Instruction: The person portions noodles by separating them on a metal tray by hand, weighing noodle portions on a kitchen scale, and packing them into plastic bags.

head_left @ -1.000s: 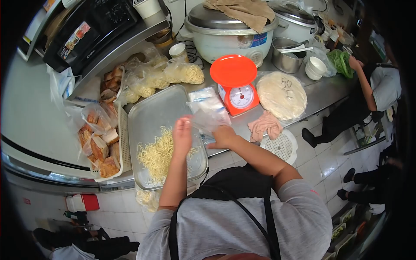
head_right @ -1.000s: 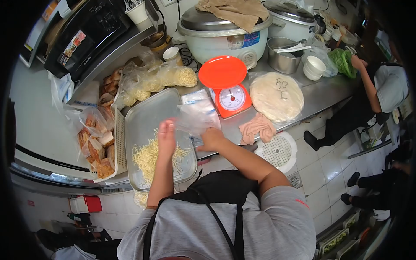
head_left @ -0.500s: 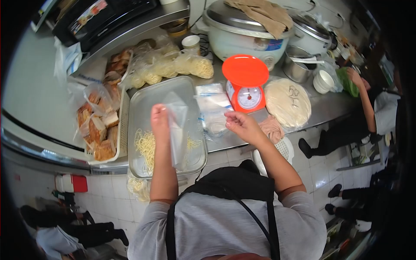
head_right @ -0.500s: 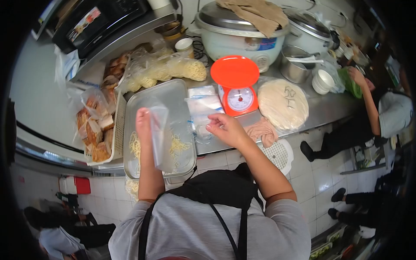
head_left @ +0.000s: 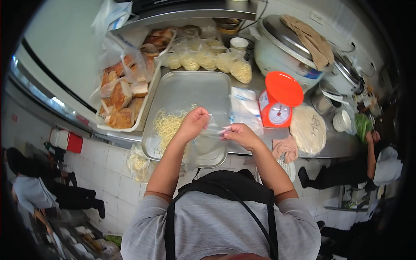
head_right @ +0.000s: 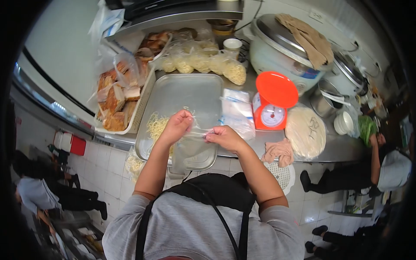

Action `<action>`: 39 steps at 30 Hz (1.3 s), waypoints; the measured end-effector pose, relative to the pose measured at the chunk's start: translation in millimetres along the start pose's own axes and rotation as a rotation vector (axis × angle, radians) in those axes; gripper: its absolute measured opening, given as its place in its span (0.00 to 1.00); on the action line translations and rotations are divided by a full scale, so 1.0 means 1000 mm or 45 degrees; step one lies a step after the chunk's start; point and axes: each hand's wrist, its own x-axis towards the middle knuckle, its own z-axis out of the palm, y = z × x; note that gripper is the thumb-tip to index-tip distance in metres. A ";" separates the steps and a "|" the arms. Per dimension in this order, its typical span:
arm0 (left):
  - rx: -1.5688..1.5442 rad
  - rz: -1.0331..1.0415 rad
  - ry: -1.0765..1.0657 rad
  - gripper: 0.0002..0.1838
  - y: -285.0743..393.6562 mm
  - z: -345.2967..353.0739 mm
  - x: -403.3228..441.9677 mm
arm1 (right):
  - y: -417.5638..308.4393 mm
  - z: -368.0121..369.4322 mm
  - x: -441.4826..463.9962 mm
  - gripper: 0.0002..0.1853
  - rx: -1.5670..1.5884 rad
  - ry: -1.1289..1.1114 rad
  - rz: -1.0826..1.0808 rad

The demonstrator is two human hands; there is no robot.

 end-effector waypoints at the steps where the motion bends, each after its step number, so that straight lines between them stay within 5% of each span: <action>1: 0.049 0.020 0.055 0.04 -0.004 -0.005 -0.002 | 0.004 0.004 0.005 0.09 0.010 0.035 0.027; 2: 0.097 0.038 0.106 0.05 -0.006 -0.009 -0.004 | 0.005 0.009 0.010 0.09 -0.074 0.136 0.066; 4: 1.006 0.531 0.561 0.06 0.011 -0.012 -0.009 | 0.007 0.019 0.022 0.10 -0.247 0.351 0.130; 6: 1.180 0.611 0.664 0.08 0.016 -0.016 -0.014 | 0.015 0.030 0.034 0.10 -0.183 0.455 -0.058; 8: 0.606 0.287 0.418 0.10 0.012 -0.016 -0.023 | 0.027 0.046 0.047 0.09 -0.110 0.510 -0.249; 10: 0.703 0.141 0.385 0.10 0.026 -0.005 -0.031 | 0.039 0.067 0.061 0.08 -0.032 0.511 -0.440; 13: 0.716 0.028 0.304 0.07 0.021 -0.012 -0.031 | 0.033 0.088 0.064 0.10 -0.434 0.517 -0.641; 19: -0.497 -0.077 0.345 0.07 0.013 -0.041 -0.036 | 0.037 0.089 0.076 0.13 0.464 0.575 -0.397; 23: -1.029 -0.191 0.168 0.08 0.032 -0.046 -0.050 | 0.064 0.055 0.088 0.14 -0.197 0.813 -0.488; 26: -0.040 -0.082 -0.090 0.08 0.019 -0.045 -0.053 | 0.030 0.037 0.076 0.13 -0.209 1.000 -0.509; 29: 0.573 -0.087 0.287 0.10 0.008 -0.045 -0.046 | 0.003 0.043 0.054 0.10 -0.631 0.844 -0.531; 32: 0.635 -0.011 0.576 0.10 -0.016 -0.061 -0.037 | -0.020 0.078 0.025 0.06 -0.699 0.743 -0.464; 35: 0.805 0.005 0.527 0.09 0.010 -0.045 -0.042 | -0.009 0.101 0.019 0.03 -0.768 0.606 -0.624; 38: 0.983 0.543 0.421 0.12 0.012 -0.015 -0.047 | 0.007 0.088 0.041 0.07 -0.223 0.394 0.316; 39: 1.042 0.625 0.376 0.12 0.016 -0.008 -0.050 | 0.011 0.083 0.047 0.12 0.689 0.037 0.116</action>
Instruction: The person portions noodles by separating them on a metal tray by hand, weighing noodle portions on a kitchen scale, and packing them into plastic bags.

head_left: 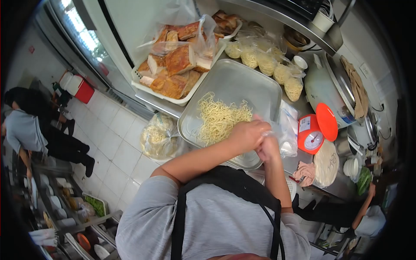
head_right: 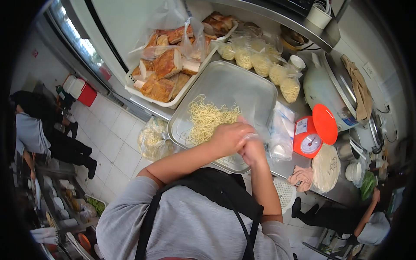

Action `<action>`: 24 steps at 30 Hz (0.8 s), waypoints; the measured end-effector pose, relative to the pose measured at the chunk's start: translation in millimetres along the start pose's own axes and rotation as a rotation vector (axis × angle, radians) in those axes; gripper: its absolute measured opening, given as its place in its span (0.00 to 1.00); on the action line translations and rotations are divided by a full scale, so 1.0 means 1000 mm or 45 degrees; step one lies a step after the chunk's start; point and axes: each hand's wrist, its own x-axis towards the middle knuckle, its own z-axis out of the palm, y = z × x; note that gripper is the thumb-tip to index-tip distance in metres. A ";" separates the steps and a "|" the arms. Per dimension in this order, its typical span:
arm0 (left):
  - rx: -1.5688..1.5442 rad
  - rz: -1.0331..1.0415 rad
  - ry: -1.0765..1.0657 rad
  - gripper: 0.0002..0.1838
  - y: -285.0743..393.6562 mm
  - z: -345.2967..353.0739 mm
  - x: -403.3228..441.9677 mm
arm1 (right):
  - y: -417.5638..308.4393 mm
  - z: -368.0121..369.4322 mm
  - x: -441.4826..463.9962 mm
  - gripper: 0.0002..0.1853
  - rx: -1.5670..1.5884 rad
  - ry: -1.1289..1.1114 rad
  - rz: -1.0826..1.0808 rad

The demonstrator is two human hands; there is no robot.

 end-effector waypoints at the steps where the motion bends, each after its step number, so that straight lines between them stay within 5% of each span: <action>1: 0.037 0.104 -0.016 0.12 0.004 0.000 -0.002 | 0.003 -0.001 0.007 0.12 0.069 0.127 -0.058; 3: 0.034 0.069 0.022 0.11 0.004 0.000 -0.007 | 0.007 0.005 0.023 0.15 0.202 0.383 -0.187; 6: 0.069 -0.019 -0.129 0.08 0.005 0.003 -0.018 | -0.007 0.019 0.031 0.18 0.409 0.359 -0.127; 9: -0.026 0.006 -0.246 0.06 0.017 0.007 -0.036 | -0.003 0.021 0.045 0.24 0.474 -0.069 -0.383; 12: -0.164 0.026 -0.340 0.07 0.017 0.002 -0.041 | 0.005 0.033 0.056 0.33 -0.718 0.276 -0.579; 15: -0.245 -0.008 -0.397 0.09 -0.001 -0.028 -0.040 | 0.004 0.032 0.071 0.46 -1.926 -0.099 -0.706; 18: -0.499 -0.253 -0.338 0.10 -0.035 -0.080 -0.046 | 0.026 -0.006 0.099 0.53 -2.123 -0.240 -0.509; 20: -0.641 -0.811 -0.090 0.07 -0.051 -0.105 -0.054 | 0.013 0.039 0.088 0.56 -2.453 -0.271 -0.081; 21: -0.709 -0.840 0.061 0.06 -0.062 -0.112 -0.060 | 0.011 0.058 0.087 0.58 -2.602 -0.288 0.148; 24: -0.833 -0.865 0.245 0.07 -0.076 -0.127 -0.068 | 0.032 0.060 0.113 0.46 -2.785 -0.376 0.171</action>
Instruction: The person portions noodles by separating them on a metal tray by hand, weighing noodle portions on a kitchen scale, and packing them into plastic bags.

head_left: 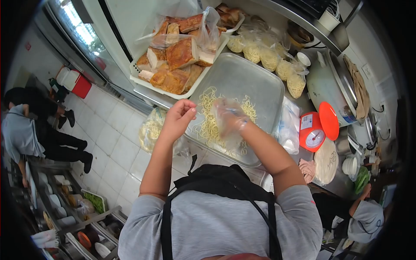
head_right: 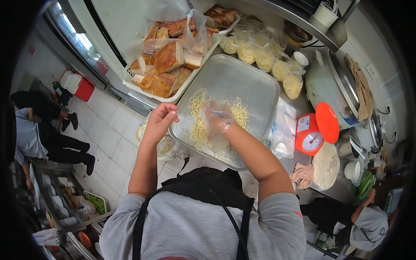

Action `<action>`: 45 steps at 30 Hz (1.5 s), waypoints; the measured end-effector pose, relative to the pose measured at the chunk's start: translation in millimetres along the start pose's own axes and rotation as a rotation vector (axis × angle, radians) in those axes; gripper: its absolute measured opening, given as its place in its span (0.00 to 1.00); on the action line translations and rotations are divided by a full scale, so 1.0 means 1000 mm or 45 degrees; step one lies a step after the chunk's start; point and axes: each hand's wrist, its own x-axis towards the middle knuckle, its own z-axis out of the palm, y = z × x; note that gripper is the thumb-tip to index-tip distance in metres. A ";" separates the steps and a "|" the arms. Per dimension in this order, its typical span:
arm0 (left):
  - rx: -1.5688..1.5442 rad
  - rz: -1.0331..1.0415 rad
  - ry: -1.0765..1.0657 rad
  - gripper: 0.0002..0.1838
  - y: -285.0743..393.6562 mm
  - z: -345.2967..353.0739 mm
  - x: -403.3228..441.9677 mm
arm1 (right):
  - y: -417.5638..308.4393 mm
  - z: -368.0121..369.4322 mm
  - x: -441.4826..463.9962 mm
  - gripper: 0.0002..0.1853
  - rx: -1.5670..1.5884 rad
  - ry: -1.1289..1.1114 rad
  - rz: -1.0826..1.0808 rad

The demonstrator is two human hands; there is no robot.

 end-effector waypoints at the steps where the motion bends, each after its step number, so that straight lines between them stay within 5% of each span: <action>1: -0.032 -0.003 0.007 0.07 0.000 -0.003 0.000 | -0.002 0.003 0.010 0.42 -0.039 -0.026 -0.007; 3: -0.001 0.014 0.012 0.07 -0.005 -0.006 0.001 | -0.005 0.008 0.027 0.31 -0.042 -0.103 -0.012; 6: 0.008 -0.024 0.018 0.07 -0.008 -0.007 0.002 | 0.019 0.039 0.040 0.18 -0.037 0.508 -0.219; 11: -0.060 0.007 0.014 0.11 -0.001 -0.011 0.014 | 0.050 -0.013 0.021 0.22 0.926 0.342 -0.140; 13: 0.075 0.148 -0.026 0.26 -0.003 -0.007 0.030 | 0.045 -0.061 -0.009 0.24 1.147 0.445 -0.261; 15: 0.316 0.363 -0.035 0.34 0.003 0.013 0.050 | 0.061 -0.083 -0.023 0.27 1.781 0.445 -0.820; 18: 0.281 0.517 -0.112 0.41 0.002 0.062 0.078 | 0.051 -0.144 -0.049 0.29 1.388 0.705 -0.550; 20: 0.154 0.411 -0.264 0.37 0.011 0.098 0.086 | 0.036 -0.175 -0.070 0.29 1.253 0.854 -0.371; 27: -0.001 0.075 -0.298 0.10 -0.034 0.149 0.091 | 0.051 -0.222 -0.100 0.20 1.576 1.176 -0.659; 30: 0.407 -0.062 -0.280 0.11 -0.059 0.140 0.082 | 0.066 -0.243 -0.112 0.18 1.688 1.238 -0.787; 34: 1.112 0.097 -0.317 0.16 -0.100 0.107 0.071 | 0.087 -0.263 -0.135 0.16 1.817 1.257 -0.955; 37: 1.416 -0.283 -0.230 0.15 -0.101 0.098 0.065 | 0.108 -0.275 -0.156 0.15 1.884 1.251 -1.075; 45: 1.376 -0.218 -0.057 0.16 -0.106 0.105 0.049 | 0.194 -0.293 -0.240 0.13 1.947 1.266 -1.232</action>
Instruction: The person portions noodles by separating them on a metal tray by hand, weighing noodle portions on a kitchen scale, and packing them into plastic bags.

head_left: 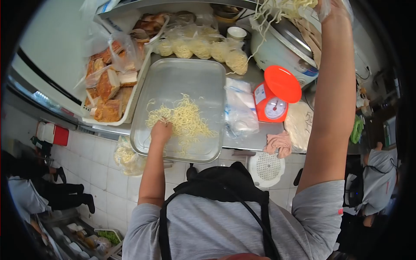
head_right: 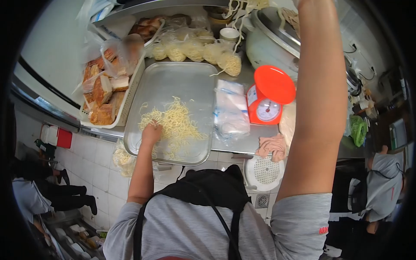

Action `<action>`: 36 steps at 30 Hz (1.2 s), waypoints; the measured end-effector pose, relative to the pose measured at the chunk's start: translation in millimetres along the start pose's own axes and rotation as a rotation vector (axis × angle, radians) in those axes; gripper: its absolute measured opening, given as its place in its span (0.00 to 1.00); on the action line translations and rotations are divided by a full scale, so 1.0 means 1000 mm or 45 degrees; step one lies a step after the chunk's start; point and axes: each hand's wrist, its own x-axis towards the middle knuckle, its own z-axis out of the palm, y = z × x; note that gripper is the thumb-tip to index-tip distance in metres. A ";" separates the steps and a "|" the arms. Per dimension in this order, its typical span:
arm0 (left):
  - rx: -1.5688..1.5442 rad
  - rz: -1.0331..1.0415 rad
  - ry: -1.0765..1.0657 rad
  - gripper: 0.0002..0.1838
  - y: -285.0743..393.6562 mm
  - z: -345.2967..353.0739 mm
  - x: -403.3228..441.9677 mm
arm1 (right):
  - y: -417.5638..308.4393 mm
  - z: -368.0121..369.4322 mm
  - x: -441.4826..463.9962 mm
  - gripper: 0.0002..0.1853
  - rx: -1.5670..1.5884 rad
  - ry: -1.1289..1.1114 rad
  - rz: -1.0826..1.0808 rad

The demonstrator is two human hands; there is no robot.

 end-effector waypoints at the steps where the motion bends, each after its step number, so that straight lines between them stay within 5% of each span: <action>1: -0.009 -0.014 0.018 0.16 0.000 0.002 0.000 | -0.013 -0.012 -0.003 0.13 -0.014 0.018 -0.005; 4: -0.033 -0.038 -0.017 0.17 -0.005 0.006 0.004 | -0.044 -0.053 -0.015 0.10 -0.112 0.107 0.031; 7: -0.106 -0.014 0.086 0.14 0.003 0.004 -0.001 | -0.056 -0.095 -0.051 0.15 -0.327 0.520 0.204; 10: -0.120 -0.057 0.067 0.14 0.006 0.005 -0.001 | -0.038 -0.142 -0.094 0.19 -0.507 0.921 0.384; 13: -0.053 -0.006 0.132 0.15 -0.008 0.016 0.005 | 0.002 -0.159 -0.149 0.13 -0.611 0.964 0.331; 15: -0.023 -0.044 0.112 0.17 -0.002 0.017 0.003 | 0.015 -0.144 -0.168 0.14 -0.960 0.891 0.656; 17: 0.038 -0.108 0.065 0.19 0.008 0.011 -0.002 | 0.044 -0.199 -0.197 0.18 -1.115 0.607 0.671; 20: 0.067 -0.117 0.049 0.20 0.011 0.010 -0.005 | 0.052 -0.201 -0.210 0.23 -2.066 0.133 0.749; 21: 0.088 -0.187 0.035 0.21 0.014 0.009 -0.007 | 0.054 -0.197 -0.215 0.25 -1.940 0.260 0.839; 26: 0.353 -0.463 0.043 0.23 0.042 -0.004 -0.021 | 0.047 -0.190 -0.209 0.32 -2.203 -0.114 1.127; 36: 0.343 -0.409 0.236 0.26 0.045 -0.006 -0.032 | 0.035 -0.196 -0.201 0.38 -2.045 -0.259 1.286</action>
